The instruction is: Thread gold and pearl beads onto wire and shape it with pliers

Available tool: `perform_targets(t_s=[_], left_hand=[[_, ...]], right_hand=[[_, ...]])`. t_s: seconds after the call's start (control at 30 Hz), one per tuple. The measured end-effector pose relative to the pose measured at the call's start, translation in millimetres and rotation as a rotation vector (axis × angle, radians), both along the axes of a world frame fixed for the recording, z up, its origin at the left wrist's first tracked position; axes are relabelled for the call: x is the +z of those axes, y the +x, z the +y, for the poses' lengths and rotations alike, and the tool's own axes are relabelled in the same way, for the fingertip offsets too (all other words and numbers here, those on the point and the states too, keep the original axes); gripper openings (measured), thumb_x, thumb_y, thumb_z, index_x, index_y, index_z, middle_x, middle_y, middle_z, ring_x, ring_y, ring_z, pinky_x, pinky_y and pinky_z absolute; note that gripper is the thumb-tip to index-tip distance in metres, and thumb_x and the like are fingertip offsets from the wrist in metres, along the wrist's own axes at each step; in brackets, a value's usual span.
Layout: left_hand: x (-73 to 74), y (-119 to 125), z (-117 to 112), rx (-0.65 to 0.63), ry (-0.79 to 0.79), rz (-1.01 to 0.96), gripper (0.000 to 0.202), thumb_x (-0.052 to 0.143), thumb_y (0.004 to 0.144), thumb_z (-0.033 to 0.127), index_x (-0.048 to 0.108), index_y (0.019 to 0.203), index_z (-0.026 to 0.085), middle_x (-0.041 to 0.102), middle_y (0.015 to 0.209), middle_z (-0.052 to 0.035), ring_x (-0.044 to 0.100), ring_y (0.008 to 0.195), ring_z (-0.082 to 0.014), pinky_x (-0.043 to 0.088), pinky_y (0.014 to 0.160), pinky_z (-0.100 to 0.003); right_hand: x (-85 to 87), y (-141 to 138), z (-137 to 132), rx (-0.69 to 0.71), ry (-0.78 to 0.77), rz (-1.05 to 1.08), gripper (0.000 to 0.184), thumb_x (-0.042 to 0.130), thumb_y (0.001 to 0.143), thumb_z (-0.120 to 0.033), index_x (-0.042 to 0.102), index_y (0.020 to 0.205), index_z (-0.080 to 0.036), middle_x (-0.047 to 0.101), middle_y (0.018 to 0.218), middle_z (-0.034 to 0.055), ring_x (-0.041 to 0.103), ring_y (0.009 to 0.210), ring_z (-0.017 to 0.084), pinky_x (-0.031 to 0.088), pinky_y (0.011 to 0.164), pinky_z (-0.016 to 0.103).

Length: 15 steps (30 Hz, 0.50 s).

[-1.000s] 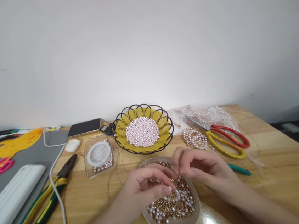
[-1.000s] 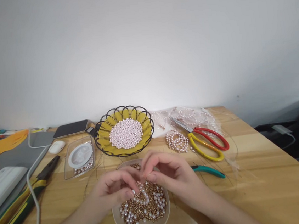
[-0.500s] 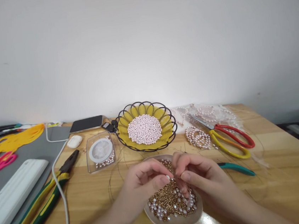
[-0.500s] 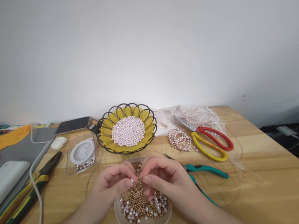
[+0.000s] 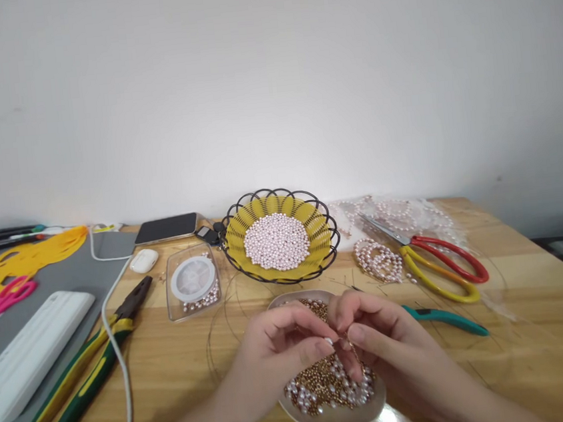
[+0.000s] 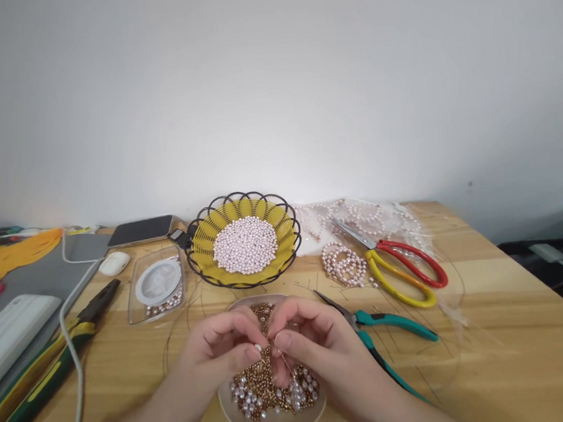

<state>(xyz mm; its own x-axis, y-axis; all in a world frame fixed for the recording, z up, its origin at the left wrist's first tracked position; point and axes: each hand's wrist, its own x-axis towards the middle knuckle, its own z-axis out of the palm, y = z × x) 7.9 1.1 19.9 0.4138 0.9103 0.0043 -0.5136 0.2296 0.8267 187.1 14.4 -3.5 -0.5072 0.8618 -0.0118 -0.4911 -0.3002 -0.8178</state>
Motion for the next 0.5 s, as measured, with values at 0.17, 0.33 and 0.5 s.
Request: perform_targets(t_s=[0.17, 0.33, 0.5], left_hand=[[-0.2, 0.7, -0.2, -0.013, -0.002, -0.017, 0.011, 0.084, 0.086, 0.028, 0.080, 0.083, 0.019, 0.071, 0.075, -0.0009, 0.072, 0.072, -0.0149, 0.058, 0.075, -0.029], [-2.2, -0.7, 0.0, 0.011, 0.006, 0.015, 0.012, 0.086, 0.084, 0.029, 0.080, 0.081, 0.018, 0.068, 0.077, -0.0009, 0.072, 0.074, -0.0160, 0.058, 0.076, -0.030], [-5.0, -2.9, -1.3, 0.047, 0.016, 0.079, 0.012, 0.087, 0.083, 0.029, 0.081, 0.083, 0.019, 0.067, 0.081, -0.0007, 0.068, 0.080, -0.0132, 0.054, 0.079, -0.025]], right_hand=[[1.0, 0.2, -1.7, 0.017, -0.010, 0.004, 0.012, 0.083, 0.091, -0.033, 0.077, 0.086, -0.024, 0.072, 0.069, -0.0030, 0.066, 0.052, 0.007, 0.050, 0.054, 0.015], [2.5, -0.5, -2.8, 0.020, -0.022, 0.005, 0.013, 0.084, 0.090, -0.033, 0.077, 0.085, -0.024, 0.073, 0.071, -0.0035, 0.065, 0.051, 0.006, 0.050, 0.052, 0.014], [0.1, -0.4, -1.7, 0.021, -0.015, 0.020, 0.012, 0.082, 0.092, -0.031, 0.076, 0.086, -0.023, 0.073, 0.071, -0.0027, 0.066, 0.051, 0.007, 0.050, 0.052, 0.016]])
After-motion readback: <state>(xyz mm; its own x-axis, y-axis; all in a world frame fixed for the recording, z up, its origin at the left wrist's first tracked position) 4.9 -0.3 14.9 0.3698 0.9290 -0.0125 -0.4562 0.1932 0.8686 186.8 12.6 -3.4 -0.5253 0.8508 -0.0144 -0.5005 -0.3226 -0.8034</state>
